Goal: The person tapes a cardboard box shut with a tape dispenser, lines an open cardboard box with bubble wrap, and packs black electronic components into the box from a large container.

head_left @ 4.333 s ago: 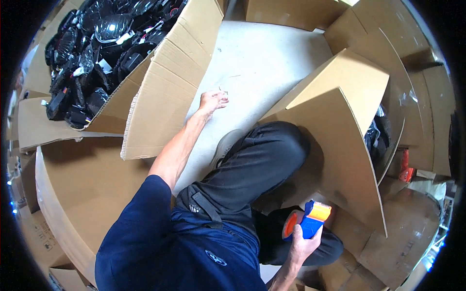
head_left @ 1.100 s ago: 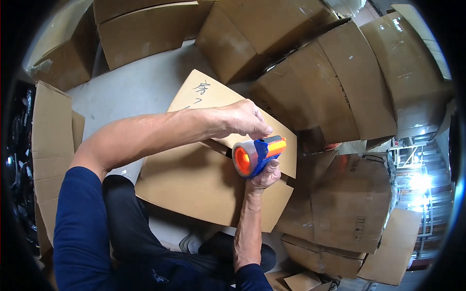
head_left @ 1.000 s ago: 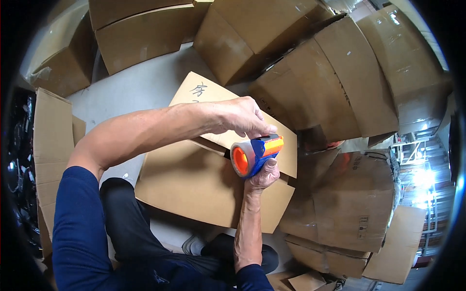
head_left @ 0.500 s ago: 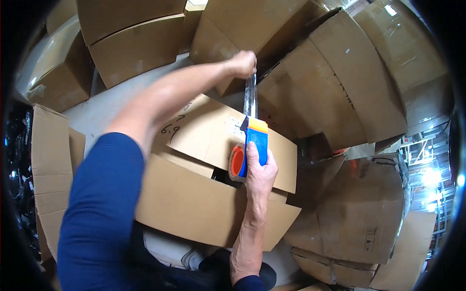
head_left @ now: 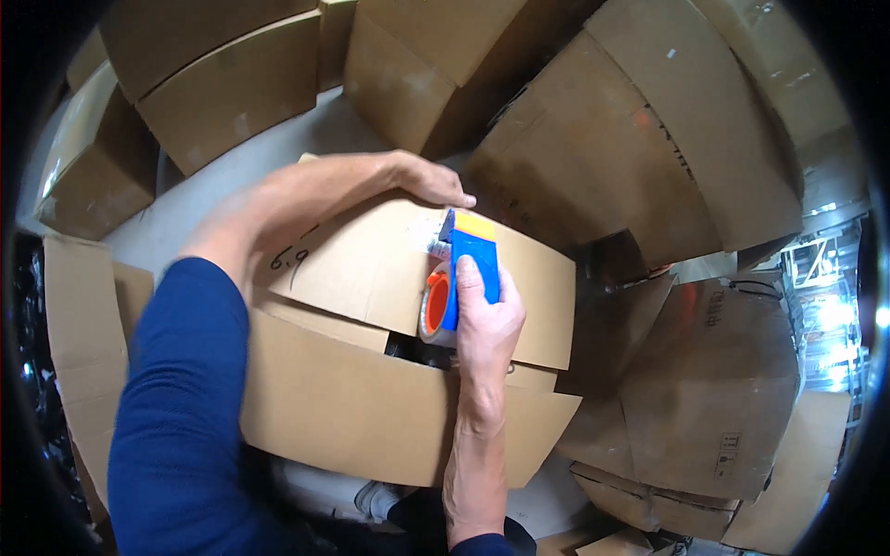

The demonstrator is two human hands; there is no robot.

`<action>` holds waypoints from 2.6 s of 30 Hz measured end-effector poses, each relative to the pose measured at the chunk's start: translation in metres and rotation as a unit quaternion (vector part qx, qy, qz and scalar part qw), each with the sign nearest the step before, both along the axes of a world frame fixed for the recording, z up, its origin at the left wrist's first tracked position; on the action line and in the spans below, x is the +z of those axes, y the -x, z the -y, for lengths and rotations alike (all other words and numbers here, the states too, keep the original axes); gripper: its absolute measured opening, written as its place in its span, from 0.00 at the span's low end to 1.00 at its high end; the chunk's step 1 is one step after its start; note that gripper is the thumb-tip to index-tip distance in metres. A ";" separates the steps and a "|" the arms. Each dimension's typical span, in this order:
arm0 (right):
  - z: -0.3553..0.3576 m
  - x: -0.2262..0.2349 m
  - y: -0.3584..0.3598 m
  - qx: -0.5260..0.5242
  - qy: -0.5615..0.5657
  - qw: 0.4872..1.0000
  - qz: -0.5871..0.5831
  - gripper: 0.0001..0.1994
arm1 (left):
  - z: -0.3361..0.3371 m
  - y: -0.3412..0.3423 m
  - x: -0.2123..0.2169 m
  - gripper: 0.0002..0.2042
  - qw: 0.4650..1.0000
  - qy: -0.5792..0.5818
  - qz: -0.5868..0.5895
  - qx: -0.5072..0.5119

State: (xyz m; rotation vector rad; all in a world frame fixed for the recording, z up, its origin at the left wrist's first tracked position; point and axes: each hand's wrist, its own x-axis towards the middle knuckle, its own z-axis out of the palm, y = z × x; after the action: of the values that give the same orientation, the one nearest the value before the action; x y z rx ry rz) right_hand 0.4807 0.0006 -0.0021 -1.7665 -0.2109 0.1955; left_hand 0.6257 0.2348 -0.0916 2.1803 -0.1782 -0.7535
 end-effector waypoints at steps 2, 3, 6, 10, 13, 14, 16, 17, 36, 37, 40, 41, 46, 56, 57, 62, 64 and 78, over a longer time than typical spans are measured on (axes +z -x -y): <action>0.004 0.002 0.002 0.001 -0.015 1.000 -0.004 0.17 | -0.005 0.032 0.045 0.37 0.998 -0.052 -0.027 0.008; 0.009 0.001 0.002 0.010 -0.018 0.999 -0.027 0.17 | -0.012 0.049 0.060 0.37 0.998 -0.054 -0.031 0.027; 0.012 0.006 0.002 0.048 -0.093 0.988 -0.118 0.16 | -0.010 0.117 0.096 0.37 0.998 -0.035 0.005 0.060; 0.012 -0.001 0.000 0.076 -0.139 0.981 -0.111 0.15 | 0.095 0.281 0.074 0.38 0.855 -0.266 0.443 0.039; 0.020 0.030 0.016 0.109 -0.105 0.979 -0.137 0.14 | 0.110 0.298 0.031 0.39 0.844 -0.302 0.438 0.063; 0.024 0.051 0.034 0.091 -0.067 0.985 -0.131 0.14 | 0.110 0.301 0.031 0.38 0.835 -0.305 0.452 0.071; 0.046 0.069 0.089 0.113 -0.054 0.987 -0.097 0.15 | 0.109 0.319 0.026 0.37 0.831 -0.323 0.443 0.094; 0.064 0.054 0.124 0.107 -0.048 0.989 -0.085 0.15 | 0.111 0.334 0.026 0.35 0.824 -0.327 0.448 0.116; 0.185 0.036 0.353 0.021 -0.098 0.992 -0.082 0.22 | 0.221 0.390 -0.009 0.34 0.747 -0.440 0.496 0.050; 0.182 0.039 0.349 0.019 -0.113 0.985 -0.131 0.21 | 0.225 0.395 -0.014 0.34 0.746 -0.427 0.500 0.104; 0.180 0.030 0.358 0.037 -0.106 0.989 -0.101 0.20 | 0.214 0.394 -0.016 0.36 0.760 -0.389 0.506 0.127; 0.177 0.018 0.348 0.056 -0.085 0.989 -0.103 0.21 | 0.209 0.389 -0.011 0.36 0.761 -0.400 0.498 0.116; 0.187 0.015 0.372 0.033 -0.077 0.994 -0.064 0.24 | 0.223 0.413 -0.014 0.35 0.768 -0.369 0.497 0.163; 0.220 -0.011 0.439 0.021 -0.011 0.988 -0.155 0.29 | 0.213 0.413 0.009 0.55 0.813 -0.229 0.519 0.130; 0.224 -0.020 0.450 0.007 -0.005 0.989 -0.145 0.27 | 0.205 0.409 0.007 0.46 0.819 -0.229 0.516 0.100; 0.218 -0.092 0.423 0.036 -0.004 0.988 -0.148 0.21 | 0.178 0.406 -0.005 0.29 0.706 -0.220 0.587 -0.330; 0.191 -0.107 0.378 0.008 -0.004 0.968 -0.251 0.14 | 0.178 0.405 -0.008 0.23 0.691 -0.211 0.605 -0.336; 0.195 -0.049 0.390 0.060 -0.112 0.967 -0.222 0.23 | 0.171 0.455 0.050 0.13 0.967 -0.143 0.184 -0.107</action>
State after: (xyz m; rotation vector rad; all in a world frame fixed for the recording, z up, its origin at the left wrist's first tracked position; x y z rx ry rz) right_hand 0.0903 -0.1944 -0.0506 -1.4449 -0.0125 0.6236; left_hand 0.1704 0.0636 -0.0413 2.5958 -0.5306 -0.5043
